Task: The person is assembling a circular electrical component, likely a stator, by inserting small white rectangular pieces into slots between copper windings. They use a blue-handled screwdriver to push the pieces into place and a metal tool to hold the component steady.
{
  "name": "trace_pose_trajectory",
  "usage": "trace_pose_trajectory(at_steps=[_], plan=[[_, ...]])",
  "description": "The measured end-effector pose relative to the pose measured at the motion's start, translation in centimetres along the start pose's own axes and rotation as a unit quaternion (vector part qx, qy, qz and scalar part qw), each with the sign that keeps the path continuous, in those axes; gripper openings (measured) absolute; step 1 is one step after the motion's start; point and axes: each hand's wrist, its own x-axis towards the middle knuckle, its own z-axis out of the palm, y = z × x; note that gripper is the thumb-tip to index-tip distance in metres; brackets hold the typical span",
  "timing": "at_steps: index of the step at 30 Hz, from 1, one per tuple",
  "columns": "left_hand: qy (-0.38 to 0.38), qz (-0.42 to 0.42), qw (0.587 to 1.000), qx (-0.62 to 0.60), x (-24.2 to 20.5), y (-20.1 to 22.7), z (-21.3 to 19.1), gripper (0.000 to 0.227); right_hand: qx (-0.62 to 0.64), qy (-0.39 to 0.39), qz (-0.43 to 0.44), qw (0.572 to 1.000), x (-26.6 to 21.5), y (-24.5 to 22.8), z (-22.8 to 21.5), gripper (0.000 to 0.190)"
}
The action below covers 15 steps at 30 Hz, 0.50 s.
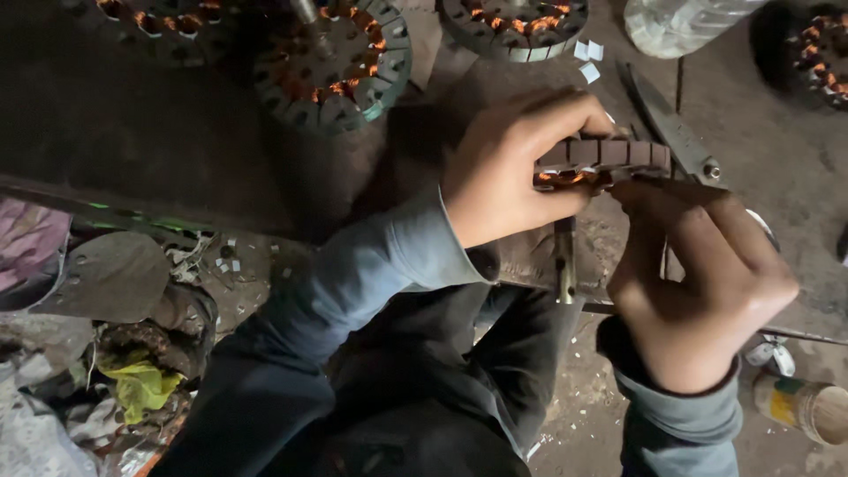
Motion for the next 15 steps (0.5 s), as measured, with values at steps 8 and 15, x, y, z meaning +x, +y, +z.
trace_pose_trajectory(at_steps=[8,15], plan=[[-0.004,0.126,0.992,-0.004,0.4,0.9,-1.1,0.043,0.137,0.040,0.045,0.989,0.1,1.4,0.9,0.018],[-0.025,0.104,0.994,-0.007,0.3,-0.7,-0.2,0.037,0.184,0.033,0.072,0.980,-0.4,2.4,1.0,0.019]])
